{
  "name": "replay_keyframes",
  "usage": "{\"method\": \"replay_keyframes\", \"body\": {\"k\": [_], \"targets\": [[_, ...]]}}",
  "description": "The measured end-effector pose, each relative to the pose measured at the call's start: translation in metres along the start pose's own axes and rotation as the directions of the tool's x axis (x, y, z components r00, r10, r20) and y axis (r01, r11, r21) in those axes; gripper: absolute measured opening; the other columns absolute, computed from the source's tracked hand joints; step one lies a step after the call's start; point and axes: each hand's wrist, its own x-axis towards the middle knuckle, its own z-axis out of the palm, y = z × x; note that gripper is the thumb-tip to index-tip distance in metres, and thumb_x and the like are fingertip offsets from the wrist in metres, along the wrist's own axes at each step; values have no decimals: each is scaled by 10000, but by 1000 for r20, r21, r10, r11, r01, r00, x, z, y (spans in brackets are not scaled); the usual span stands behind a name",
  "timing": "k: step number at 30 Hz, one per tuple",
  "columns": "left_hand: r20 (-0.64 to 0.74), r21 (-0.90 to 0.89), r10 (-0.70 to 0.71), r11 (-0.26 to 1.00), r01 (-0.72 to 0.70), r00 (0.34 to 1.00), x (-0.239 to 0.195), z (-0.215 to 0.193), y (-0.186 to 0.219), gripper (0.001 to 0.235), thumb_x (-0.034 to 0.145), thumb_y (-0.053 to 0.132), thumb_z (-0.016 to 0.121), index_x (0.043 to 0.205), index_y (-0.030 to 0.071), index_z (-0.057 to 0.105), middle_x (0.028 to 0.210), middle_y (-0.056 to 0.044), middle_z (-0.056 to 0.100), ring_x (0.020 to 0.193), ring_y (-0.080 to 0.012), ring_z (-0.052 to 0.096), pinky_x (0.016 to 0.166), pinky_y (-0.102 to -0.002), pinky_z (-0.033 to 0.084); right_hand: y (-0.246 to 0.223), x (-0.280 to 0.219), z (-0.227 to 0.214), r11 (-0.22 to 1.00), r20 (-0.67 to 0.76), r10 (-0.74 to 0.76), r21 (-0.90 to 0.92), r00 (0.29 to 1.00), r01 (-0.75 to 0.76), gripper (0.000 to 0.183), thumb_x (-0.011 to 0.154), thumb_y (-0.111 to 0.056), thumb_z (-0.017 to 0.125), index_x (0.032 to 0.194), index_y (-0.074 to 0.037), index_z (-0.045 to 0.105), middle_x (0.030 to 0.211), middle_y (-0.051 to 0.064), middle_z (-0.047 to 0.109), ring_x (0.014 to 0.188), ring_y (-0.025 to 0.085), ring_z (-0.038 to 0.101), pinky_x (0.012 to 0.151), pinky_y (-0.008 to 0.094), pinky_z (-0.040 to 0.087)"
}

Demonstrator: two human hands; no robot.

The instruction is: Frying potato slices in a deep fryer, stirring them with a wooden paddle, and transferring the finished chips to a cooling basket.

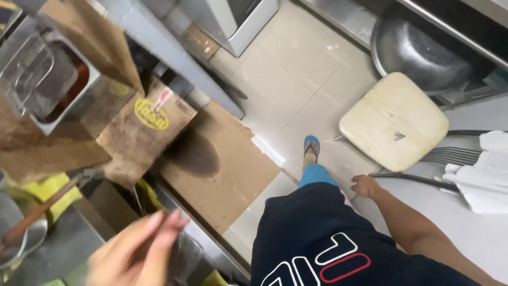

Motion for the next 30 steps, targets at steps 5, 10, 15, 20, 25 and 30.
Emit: {"method": "replay_keyframes", "body": {"k": [5, 10, 15, 20, 25, 30], "targets": [[112, -3, -282, 959, 284, 953, 55, 151, -165, 277, 902, 100, 731, 1172, 41, 749, 1055, -107, 817, 937, -143, 783, 902, -270, 603, 11, 48, -34, 997, 88, -29, 73, 996, 23, 595, 960, -356, 533, 1510, -131, 517, 1624, 105, 418, 1469, 300, 434, 1253, 382, 303], [383, 156, -567, 818, 554, 729, 52, 278, -276, 311, 930, 252, 686, 1205, 119, 740, 1118, -65, 832, 1080, -154, 781, 988, -273, 560, -2, 46, -159, 938, -22, 25, 346, 999, -16, 575, 999, -421, 534, 1501, -141, 538, 1592, 90, 476, 1378, 276, 543, 1217, 354, 341], [518, 164, -515, 843, 512, 683, 152, 359, -237, 361, 928, 256, 683, 1252, 102, 724, 1178, -90, 810, 1130, -170, 765, 1018, -284, 559, 34, 75, -205, 849, -180, 137, 528, 974, -22, 573, 926, -466, 645, 1411, -161, 652, 1434, 80, 633, 1277, 246, 627, 1153, 309, 411], [610, 52, -258, 956, 288, 749, 273, 439, -219, 276, 947, 257, 672, 1166, 105, 745, 1124, -24, 817, 1034, -115, 775, 943, -245, 556, 64, 104, -179, 816, -197, 228, 573, 954, -77, 554, 928, -447, 657, 1409, -171, 663, 1356, 87, 709, 1222, 254, 679, 1074, 346, 496], [738, -80, -60, 981, 176, 672, 409, 544, -181, 416, 913, 306, 720, 1272, 96, 711, 1196, -72, 778, 1123, -188, 731, 992, -304, 543, 36, 67, -165, 791, -174, 382, 570, 908, -223, 531, 942, -469, 603, 1375, -167, 669, 1389, 95, 685, 1263, 302, 656, 1101, 453, 491], [786, -307, 128, 930, 203, 604, 551, 685, -106, 511, 908, 387, 709, 1322, 89, 678, 1244, -67, 754, 1157, -160, 704, 1002, -290, 536, 18, 33, -78, 890, -162, 350, 365, 923, -273, 449, 880, -393, 744, 1300, -247, 678, 1270, 57, 722, 1079, 183, 721, 872, 357, 628]]}}
